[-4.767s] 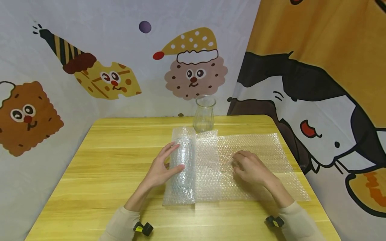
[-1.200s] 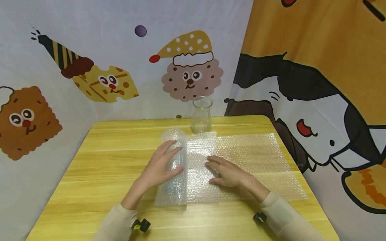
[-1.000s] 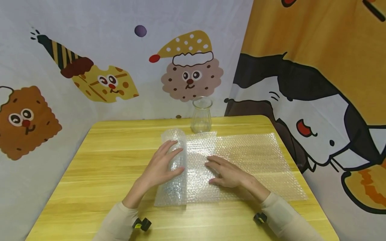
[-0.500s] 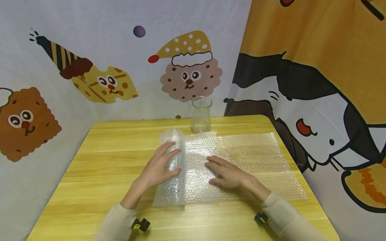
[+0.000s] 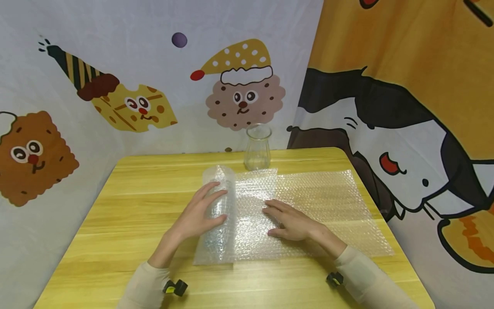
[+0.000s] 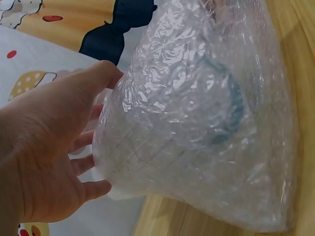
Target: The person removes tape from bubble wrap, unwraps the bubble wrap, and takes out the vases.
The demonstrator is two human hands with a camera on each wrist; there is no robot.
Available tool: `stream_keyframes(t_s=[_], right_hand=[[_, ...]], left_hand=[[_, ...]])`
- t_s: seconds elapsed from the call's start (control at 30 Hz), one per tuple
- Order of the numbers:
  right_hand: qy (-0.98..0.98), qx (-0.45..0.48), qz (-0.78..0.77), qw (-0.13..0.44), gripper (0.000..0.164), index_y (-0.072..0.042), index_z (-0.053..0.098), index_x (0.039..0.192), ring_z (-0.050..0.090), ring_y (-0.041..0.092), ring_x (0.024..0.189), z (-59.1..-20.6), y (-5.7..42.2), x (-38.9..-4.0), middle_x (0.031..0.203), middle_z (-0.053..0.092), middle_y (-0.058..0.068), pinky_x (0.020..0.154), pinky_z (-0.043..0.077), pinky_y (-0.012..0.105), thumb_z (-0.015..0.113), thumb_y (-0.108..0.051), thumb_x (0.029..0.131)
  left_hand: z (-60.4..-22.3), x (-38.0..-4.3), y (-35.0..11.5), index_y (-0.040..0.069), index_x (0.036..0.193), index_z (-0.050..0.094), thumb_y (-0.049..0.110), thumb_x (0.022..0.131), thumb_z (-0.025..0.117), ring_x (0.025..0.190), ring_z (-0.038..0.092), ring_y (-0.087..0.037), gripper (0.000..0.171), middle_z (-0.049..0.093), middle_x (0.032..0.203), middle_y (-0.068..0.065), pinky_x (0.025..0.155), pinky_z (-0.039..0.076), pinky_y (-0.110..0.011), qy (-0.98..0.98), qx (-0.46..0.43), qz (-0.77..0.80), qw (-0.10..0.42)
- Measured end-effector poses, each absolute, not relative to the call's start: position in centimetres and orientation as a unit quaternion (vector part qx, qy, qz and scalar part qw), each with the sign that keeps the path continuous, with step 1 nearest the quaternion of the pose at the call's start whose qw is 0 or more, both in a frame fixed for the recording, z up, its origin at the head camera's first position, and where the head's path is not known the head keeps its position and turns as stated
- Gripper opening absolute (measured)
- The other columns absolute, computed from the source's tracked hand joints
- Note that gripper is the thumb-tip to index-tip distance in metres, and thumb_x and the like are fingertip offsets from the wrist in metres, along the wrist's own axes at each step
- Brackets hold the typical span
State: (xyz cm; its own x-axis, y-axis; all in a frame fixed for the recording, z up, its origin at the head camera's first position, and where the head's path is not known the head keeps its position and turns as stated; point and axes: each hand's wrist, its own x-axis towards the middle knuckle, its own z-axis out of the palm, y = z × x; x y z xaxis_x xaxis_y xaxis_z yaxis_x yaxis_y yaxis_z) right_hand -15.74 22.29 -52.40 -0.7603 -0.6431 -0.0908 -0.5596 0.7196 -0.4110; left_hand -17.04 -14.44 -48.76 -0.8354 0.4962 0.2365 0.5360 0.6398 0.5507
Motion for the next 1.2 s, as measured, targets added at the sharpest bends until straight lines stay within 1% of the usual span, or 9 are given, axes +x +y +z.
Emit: stream_keyframes(t_s=[0.27, 0.53, 0.67, 0.83, 1.0, 1.1, 1.2], right_hand=[[0.920, -0.327, -0.178, 0.121, 0.079, -0.008, 0.048, 0.170, 0.035, 0.047, 0.170, -52.3, 22.3, -15.9, 0.183, 0.035, 0.022, 0.139, 0.033, 0.068, 0.076, -0.047, 0.107], [0.921, -0.324, -0.179, 0.124, 0.079, -0.008, 0.048, 0.170, 0.035, 0.047, 0.170, -52.3, 22.3, -16.0, 0.183, 0.035, 0.022, 0.139, 0.033, 0.068, 0.075, -0.047, 0.107], [0.920, -0.326, -0.179, 0.123, 0.079, -0.008, 0.048, 0.169, 0.035, 0.047, 0.170, -52.3, 22.3, -16.0, 0.183, 0.035, 0.022, 0.139, 0.033, 0.068, 0.075, -0.048, 0.107], [0.920, -0.328, -0.178, 0.120, 0.078, -0.008, 0.049, 0.169, 0.036, 0.047, 0.170, -52.3, 22.3, -16.0, 0.183, 0.036, 0.022, 0.139, 0.033, 0.067, 0.075, -0.048, 0.107], [0.920, -0.327, -0.179, 0.121, 0.078, -0.009, 0.049, 0.169, 0.035, 0.046, 0.170, -52.4, 22.3, -16.0, 0.183, 0.036, 0.021, 0.139, 0.033, 0.067, 0.075, -0.048, 0.107], [0.920, -0.327, -0.179, 0.119, 0.078, -0.009, 0.049, 0.169, 0.036, 0.046, 0.170, -52.4, 22.3, -16.0, 0.183, 0.036, 0.021, 0.139, 0.034, 0.067, 0.076, -0.049, 0.107], [0.921, -0.326, -0.180, 0.119, 0.078, -0.009, 0.049, 0.169, 0.036, 0.046, 0.170, -52.4, 22.3, -15.9, 0.183, 0.036, 0.021, 0.139, 0.034, 0.067, 0.076, -0.048, 0.107]], left_hand=[[-48.9, -17.0, -15.7, 0.019, 0.166, 0.057, 0.031, 0.094, 0.089, 0.167, 0.038, -0.049, 0.080, 0.034, 0.185, -0.016, 0.126, 0.042, -0.081, -0.899, -0.281, -0.335, 0.020], [-49.3, -17.3, -16.7, 0.019, 0.166, 0.056, 0.028, 0.093, 0.089, 0.161, 0.048, -0.051, 0.080, 0.035, 0.185, -0.012, 0.120, 0.049, -0.081, -0.896, -0.266, -0.356, 0.014], [-49.4, -17.3, -17.1, 0.019, 0.167, 0.055, 0.026, 0.093, 0.089, 0.161, 0.047, -0.053, 0.082, 0.035, 0.185, -0.011, 0.118, 0.048, -0.084, -0.894, -0.252, -0.370, 0.006], [-49.6, -17.2, -17.8, 0.015, 0.167, 0.054, 0.024, 0.092, 0.088, 0.162, 0.044, -0.055, 0.083, 0.038, 0.183, -0.014, 0.119, 0.044, -0.087, -0.891, -0.249, -0.380, 0.012], [-49.7, -17.1, -18.4, 0.013, 0.168, 0.054, 0.022, 0.092, 0.087, 0.162, 0.044, -0.057, 0.083, 0.038, 0.183, -0.016, 0.117, 0.043, -0.089, -0.887, -0.245, -0.392, 0.016], [-49.8, -17.1, -18.8, 0.013, 0.168, 0.053, 0.020, 0.094, 0.085, 0.161, 0.045, -0.057, 0.082, 0.037, 0.184, -0.015, 0.117, 0.044, -0.088, -0.882, -0.242, -0.404, 0.010], [-49.9, -17.0, -19.2, 0.013, 0.169, 0.051, 0.017, 0.095, 0.084, 0.162, 0.044, -0.057, 0.082, 0.034, 0.185, -0.014, 0.119, 0.047, -0.082, -0.876, -0.236, -0.421, -0.001]])
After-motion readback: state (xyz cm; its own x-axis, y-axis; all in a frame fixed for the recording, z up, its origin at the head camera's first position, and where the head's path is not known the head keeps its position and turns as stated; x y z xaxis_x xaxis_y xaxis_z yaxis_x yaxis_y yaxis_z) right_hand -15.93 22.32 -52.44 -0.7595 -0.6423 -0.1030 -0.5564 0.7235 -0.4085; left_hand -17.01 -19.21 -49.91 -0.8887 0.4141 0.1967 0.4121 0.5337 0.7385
